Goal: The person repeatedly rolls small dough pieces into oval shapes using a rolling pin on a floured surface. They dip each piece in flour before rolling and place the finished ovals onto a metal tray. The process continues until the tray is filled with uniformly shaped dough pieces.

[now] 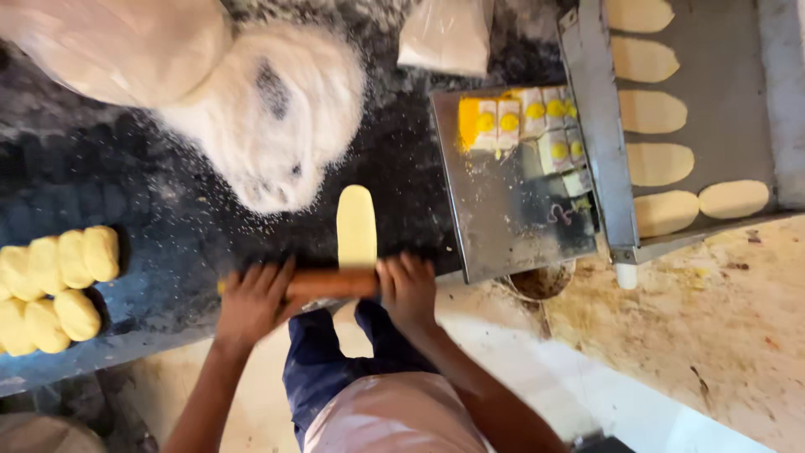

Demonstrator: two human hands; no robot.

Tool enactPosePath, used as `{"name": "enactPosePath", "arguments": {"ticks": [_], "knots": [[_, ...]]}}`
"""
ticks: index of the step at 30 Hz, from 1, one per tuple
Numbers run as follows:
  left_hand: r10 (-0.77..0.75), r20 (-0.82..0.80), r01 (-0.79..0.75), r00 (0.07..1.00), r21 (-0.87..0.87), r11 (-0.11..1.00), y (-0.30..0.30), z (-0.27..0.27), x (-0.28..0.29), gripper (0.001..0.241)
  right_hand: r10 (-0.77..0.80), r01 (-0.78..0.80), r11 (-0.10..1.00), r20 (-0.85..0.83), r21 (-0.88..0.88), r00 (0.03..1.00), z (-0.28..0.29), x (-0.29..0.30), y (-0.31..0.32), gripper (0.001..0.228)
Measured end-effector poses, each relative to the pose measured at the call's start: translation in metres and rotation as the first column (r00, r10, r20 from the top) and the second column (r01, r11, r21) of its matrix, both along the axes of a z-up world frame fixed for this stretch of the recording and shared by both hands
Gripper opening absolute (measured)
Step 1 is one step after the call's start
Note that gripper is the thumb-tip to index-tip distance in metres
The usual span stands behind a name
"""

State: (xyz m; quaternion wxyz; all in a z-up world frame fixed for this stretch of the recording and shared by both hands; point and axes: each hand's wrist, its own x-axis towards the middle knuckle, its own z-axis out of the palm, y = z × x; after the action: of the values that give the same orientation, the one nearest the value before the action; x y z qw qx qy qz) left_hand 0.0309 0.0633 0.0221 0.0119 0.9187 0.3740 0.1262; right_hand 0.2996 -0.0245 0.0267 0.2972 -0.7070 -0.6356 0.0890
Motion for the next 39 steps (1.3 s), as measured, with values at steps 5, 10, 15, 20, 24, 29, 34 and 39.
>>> {"name": "enactPosePath", "arguments": {"ticks": [5, 10, 15, 20, 24, 29, 34, 39], "knots": [[0.404, 0.111, -0.398, 0.908, -0.075, 0.914, -0.031, -0.013, -0.041, 0.060, 0.080, -0.037, 0.988, -0.291, 0.149, 0.953, 0.002, 0.021, 0.050, 0.037], [0.686, 0.170, -0.683, 0.708, -0.081, 0.726, -0.041, -0.027, -0.040, 0.058, 0.196, -0.200, 0.971, -0.041, -0.134, 0.980, -0.001, 0.030, 0.132, 0.026], [0.671, 0.165, -0.669, 0.723, -0.074, 0.740, -0.039, -0.030, -0.043, 0.062, 0.208, -0.444, 0.886, -0.745, -0.130, 0.633, 0.018, 0.031, 0.102, 0.021], [0.685, 0.117, -0.677, 0.719, -0.109, 0.728, -0.037, -0.029, -0.044, 0.063, 0.243, -0.446, 0.888, -0.712, -0.111, 0.659, 0.032, 0.048, 0.107, 0.020], [0.675, 0.165, -0.673, 0.719, -0.073, 0.736, -0.036, -0.019, -0.040, 0.064, 0.332, -0.351, 0.936, -0.329, 0.000, 0.884, -0.003, 0.049, 0.146, 0.022], [0.559, 0.195, -0.523, 0.806, -0.208, 0.826, -0.022, 0.012, -0.027, 0.060, 0.124, -0.050, 0.924, -0.174, 0.379, 0.977, -0.007, 0.054, 0.164, 0.004], [0.193, 0.189, -0.165, 0.963, -0.157, 0.974, 0.027, 0.017, 0.014, 0.066, 0.221, -0.214, 0.975, -0.247, 0.054, 0.943, 0.011, 0.074, 0.145, 0.018], [0.189, 0.103, -0.165, 0.977, -0.200, 0.966, 0.034, 0.014, 0.025, 0.077, 0.082, -0.115, 0.990, -0.329, -0.082, 0.941, -0.013, 0.057, 0.077, 0.022]]}}
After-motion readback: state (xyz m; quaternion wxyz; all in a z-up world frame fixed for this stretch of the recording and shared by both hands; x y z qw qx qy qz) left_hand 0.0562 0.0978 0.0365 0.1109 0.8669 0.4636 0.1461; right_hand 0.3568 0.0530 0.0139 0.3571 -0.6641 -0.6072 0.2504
